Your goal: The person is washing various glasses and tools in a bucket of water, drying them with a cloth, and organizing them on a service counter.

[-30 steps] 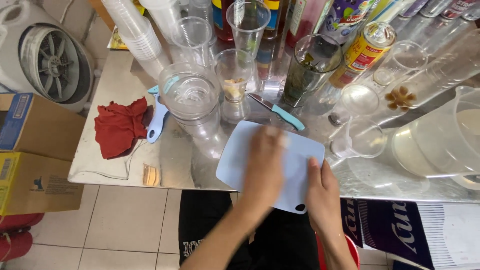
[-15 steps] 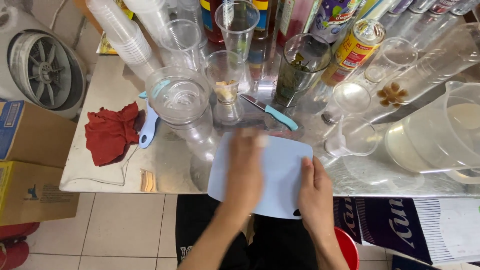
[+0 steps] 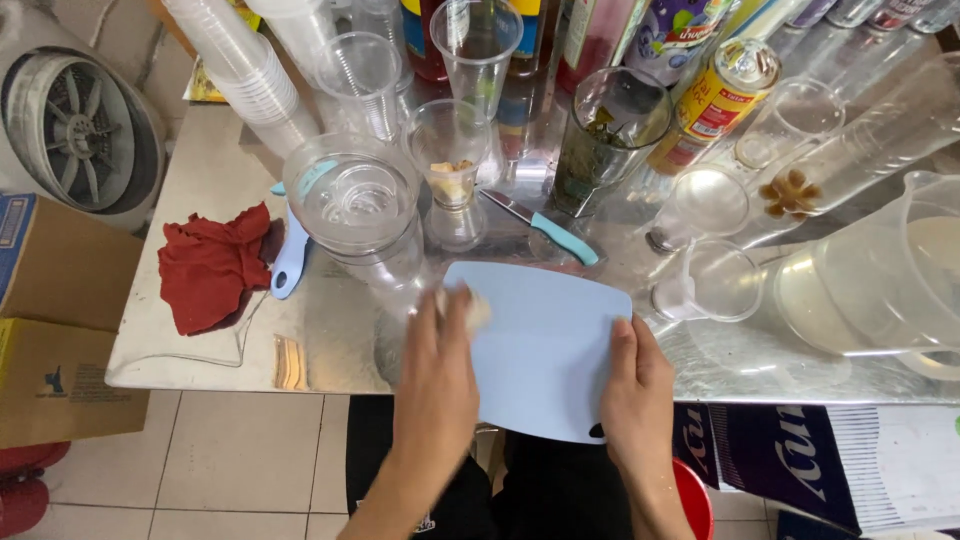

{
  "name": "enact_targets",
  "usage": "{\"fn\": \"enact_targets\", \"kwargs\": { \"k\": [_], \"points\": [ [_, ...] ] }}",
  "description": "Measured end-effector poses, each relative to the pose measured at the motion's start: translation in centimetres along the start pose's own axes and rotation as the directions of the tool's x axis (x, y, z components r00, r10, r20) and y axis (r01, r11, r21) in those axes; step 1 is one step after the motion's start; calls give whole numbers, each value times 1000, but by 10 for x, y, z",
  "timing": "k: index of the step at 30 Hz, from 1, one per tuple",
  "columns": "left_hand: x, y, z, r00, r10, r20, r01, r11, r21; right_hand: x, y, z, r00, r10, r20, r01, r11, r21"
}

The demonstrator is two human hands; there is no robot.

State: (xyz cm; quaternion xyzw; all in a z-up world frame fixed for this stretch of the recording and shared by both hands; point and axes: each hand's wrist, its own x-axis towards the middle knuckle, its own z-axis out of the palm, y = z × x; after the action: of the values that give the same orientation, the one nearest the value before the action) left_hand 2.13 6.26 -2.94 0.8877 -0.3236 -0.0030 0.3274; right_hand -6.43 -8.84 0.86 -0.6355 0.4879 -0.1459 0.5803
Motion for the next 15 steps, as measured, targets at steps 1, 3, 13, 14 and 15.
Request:
{"fn": "enact_targets", "kwargs": {
  "k": [1, 3, 13, 14, 15],
  "points": [
    [15, 4, -1, 997, 1, -77, -5, 999, -48, -2, 1, 1, 1000, -18, -14, 18, 999, -31],
    [34, 17, 13, 988, -1, -155, -14, 995, -95, -1, 7, 3, 999, -37, -26, 35, 997, -63],
    [-33, 42, 23, 972, 235, 5, -228, 946, -230, 3, 1, 5, 989, -72, -127, 64, 996, -63],
    [-41, 26, 26, 977, 213, 6, -208, 959, -191, 5, 2, 5, 986, -140, -94, 128, 983, -131],
    [-31, 18, 18, 977, 212, 5, -208, 959, -191, 2, -3, 5, 985, -142, -94, 129, 983, -132]
  ]
}}
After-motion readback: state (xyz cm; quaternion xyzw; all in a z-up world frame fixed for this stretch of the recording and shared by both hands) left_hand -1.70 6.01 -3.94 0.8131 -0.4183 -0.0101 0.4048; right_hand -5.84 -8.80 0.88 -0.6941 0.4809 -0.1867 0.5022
